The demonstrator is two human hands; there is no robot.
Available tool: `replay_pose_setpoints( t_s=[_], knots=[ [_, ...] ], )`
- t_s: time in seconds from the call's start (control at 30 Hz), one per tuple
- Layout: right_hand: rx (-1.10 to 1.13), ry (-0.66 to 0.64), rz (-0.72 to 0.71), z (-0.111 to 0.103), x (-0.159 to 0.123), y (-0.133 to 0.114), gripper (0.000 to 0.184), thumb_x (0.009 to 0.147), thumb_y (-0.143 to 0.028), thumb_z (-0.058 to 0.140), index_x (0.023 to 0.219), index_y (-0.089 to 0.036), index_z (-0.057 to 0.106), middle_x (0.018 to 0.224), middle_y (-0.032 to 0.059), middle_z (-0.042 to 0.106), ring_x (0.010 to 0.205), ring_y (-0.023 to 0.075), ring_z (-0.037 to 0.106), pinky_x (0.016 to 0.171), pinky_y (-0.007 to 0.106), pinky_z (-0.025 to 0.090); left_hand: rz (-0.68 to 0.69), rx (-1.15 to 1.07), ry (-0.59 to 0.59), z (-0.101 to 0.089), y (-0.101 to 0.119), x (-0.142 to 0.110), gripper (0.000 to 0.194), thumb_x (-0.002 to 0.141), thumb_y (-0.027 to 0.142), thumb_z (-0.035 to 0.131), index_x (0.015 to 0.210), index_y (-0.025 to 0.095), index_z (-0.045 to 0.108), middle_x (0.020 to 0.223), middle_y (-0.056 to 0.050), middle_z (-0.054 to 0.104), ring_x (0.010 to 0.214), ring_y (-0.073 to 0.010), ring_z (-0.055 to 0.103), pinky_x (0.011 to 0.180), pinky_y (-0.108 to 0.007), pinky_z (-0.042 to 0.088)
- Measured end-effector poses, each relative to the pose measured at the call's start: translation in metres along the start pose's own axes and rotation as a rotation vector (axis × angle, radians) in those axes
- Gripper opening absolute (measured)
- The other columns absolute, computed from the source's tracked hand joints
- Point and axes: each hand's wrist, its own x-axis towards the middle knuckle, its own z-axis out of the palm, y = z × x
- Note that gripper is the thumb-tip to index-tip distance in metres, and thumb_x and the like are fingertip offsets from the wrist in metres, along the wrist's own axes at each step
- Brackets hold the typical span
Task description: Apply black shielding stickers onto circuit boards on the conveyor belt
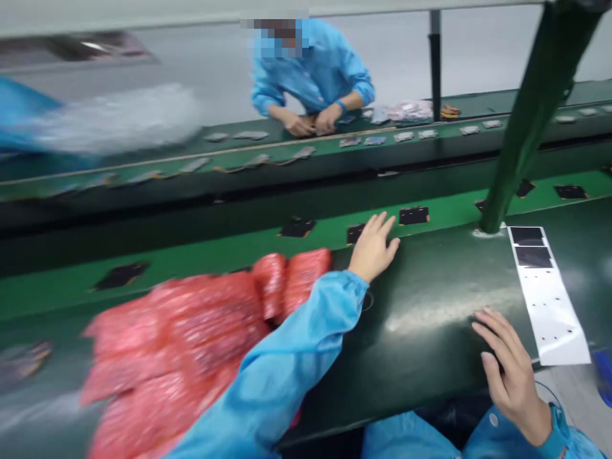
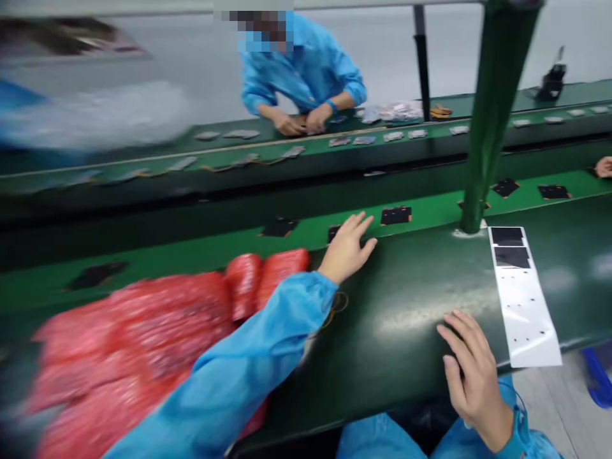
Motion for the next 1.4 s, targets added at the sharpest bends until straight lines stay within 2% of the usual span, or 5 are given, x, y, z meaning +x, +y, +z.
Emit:
replay_pose_setpoints(
  t_s=[0.23,0.37,0.63,1.17,1.4],
  knots=[
    [-0.168,0.246,0.212,-0.081,0.038,0.038,0.022,0.099,-0.019,0.057,0.098,-0.024,0.079,0.089,0.0061,0.08,0.088,0.0249,0.075,0.084,0.042,0.06,0.283,-0.339,-0.406,0.093,0.198,0.049,0.045,0.101,0.025,0.058,0.145,0.017,0.064,0.167,-0.013,0.047,0.158,-0.0325,0.037,0.132,-0.052,0.033],
    [-0.227,0.211,0.465,-0.119,0.067,0.096,0.028,0.1,-0.033,0.056,0.101,-0.019,0.08,0.096,0.0091,0.082,0.089,0.0233,0.076,0.082,0.036,0.059,0.309,-0.397,-0.473,0.125,0.262,0.095,0.056,0.097,0.023,0.066,0.152,0.017,0.057,0.166,-0.011,0.049,0.159,-0.0323,0.037,0.133,-0.048,0.029],
    [-0.262,0.068,0.43,-0.113,0.108,0.171,0.029,0.09,-0.029,0.061,0.11,-0.019,0.08,0.094,0.0062,0.083,0.076,0.0194,0.077,0.077,0.031,0.06,0.11,-0.373,-0.412,0.126,0.268,0.072,0.057,0.095,0.032,0.075,0.149,0.022,0.061,0.149,-0.014,0.064,0.133,-0.0331,0.064,0.112,-0.045,0.053],
    [-0.531,-0.066,0.073,-0.113,0.113,0.169,0.023,0.102,-0.032,0.06,0.097,-0.025,0.08,0.096,0.0042,0.084,0.085,0.0224,0.077,0.112,0.047,0.05,0.061,-0.43,-0.303,0.124,0.271,0.057,0.03,0.092,0.029,0.079,0.121,0.034,0.078,0.123,-0.002,0.076,0.111,-0.0229,0.07,0.098,-0.034,0.057],
    [-0.584,-0.031,0.072,-0.122,0.116,0.16,0.029,0.102,-0.037,0.055,0.113,-0.023,0.078,0.094,0.0061,0.084,0.082,0.0236,0.079,0.091,0.04,0.06,0.137,-0.434,-0.264,0.13,0.273,0.062,0.031,0.095,0.028,0.075,0.126,0.027,0.074,0.127,-0.005,0.076,0.123,-0.0264,0.068,0.107,-0.041,0.054]
  ],
)
